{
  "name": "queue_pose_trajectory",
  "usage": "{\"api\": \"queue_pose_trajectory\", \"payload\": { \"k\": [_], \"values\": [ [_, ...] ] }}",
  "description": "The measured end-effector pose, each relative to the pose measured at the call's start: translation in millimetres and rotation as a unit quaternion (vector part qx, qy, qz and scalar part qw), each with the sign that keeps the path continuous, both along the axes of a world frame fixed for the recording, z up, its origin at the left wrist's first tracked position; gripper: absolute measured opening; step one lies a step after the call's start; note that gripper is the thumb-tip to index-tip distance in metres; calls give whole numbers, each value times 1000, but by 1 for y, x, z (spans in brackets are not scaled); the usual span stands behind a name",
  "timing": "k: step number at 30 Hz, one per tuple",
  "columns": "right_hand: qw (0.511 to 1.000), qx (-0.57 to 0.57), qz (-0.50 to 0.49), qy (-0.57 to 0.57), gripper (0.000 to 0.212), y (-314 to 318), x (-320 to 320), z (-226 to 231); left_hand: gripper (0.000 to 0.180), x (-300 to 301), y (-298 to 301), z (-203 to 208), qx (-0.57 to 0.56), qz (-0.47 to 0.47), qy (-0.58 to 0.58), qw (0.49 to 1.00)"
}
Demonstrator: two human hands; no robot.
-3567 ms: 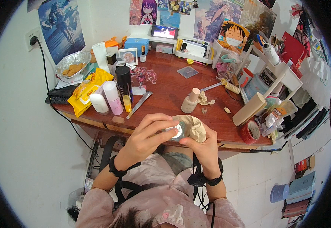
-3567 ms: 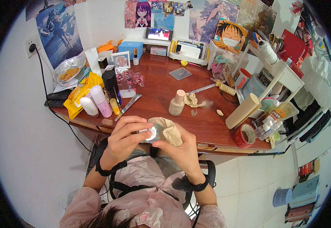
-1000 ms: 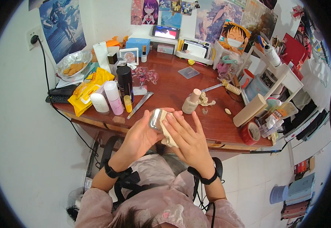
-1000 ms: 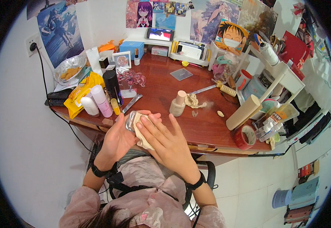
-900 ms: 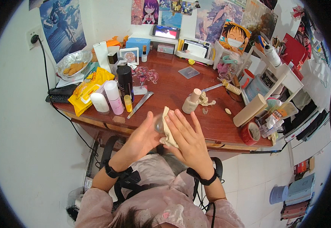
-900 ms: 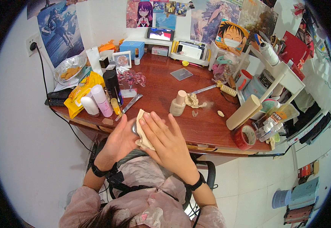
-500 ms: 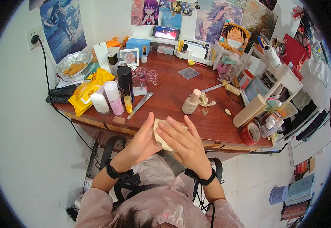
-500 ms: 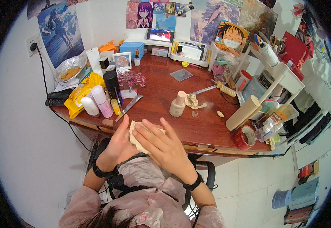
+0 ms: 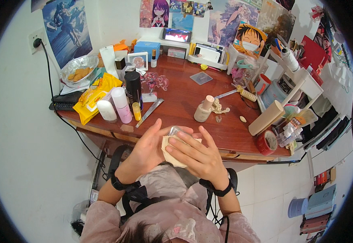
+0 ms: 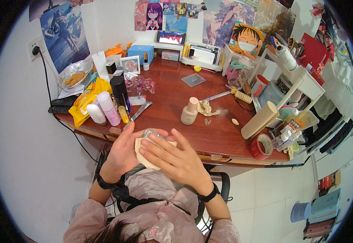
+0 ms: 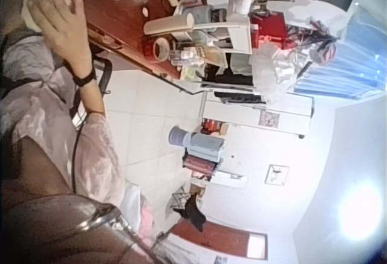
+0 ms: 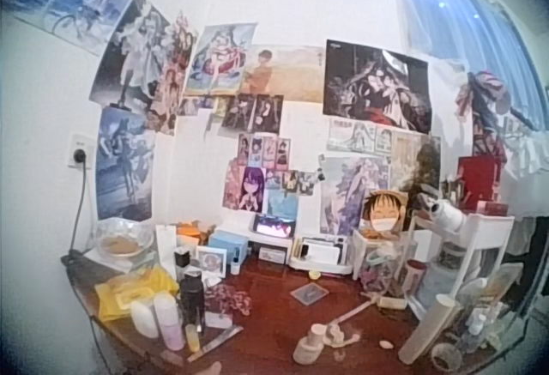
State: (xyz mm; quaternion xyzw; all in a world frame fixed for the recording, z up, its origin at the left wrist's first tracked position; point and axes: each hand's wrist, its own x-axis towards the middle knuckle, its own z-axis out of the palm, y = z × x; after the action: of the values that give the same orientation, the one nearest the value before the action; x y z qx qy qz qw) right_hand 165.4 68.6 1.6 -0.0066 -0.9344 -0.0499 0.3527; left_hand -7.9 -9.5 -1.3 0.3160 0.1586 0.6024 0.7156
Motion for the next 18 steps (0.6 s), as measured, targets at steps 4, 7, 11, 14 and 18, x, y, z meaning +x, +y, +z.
{"api": "queue_pose_trajectory", "payload": {
  "k": [4, 7, 11, 14, 18],
  "values": [
    [1000, -3, 1, 0, 43, 1, 3, 0, 63, 0, -7, 15, -6, 36, -5, 999],
    [1000, 16, 0, 6, 44, 2, 3, -2, 61, -2, -10, 17, -2, 37, -6, 999],
    [999, 36, -2, 8, 44, 3, 3, -4, 64, -2, -12, 21, -19, 71, 30, 997],
    [999, 40, -2, 7, 44, 1, 1, -4, 64, -5, -15, 22, -5, 81, 51, 995],
    [999, 36, -10, 12, 48, 4, 3, -9, 54, -7, -13, 21, 19, 61, 37, 997]
  ]
}}
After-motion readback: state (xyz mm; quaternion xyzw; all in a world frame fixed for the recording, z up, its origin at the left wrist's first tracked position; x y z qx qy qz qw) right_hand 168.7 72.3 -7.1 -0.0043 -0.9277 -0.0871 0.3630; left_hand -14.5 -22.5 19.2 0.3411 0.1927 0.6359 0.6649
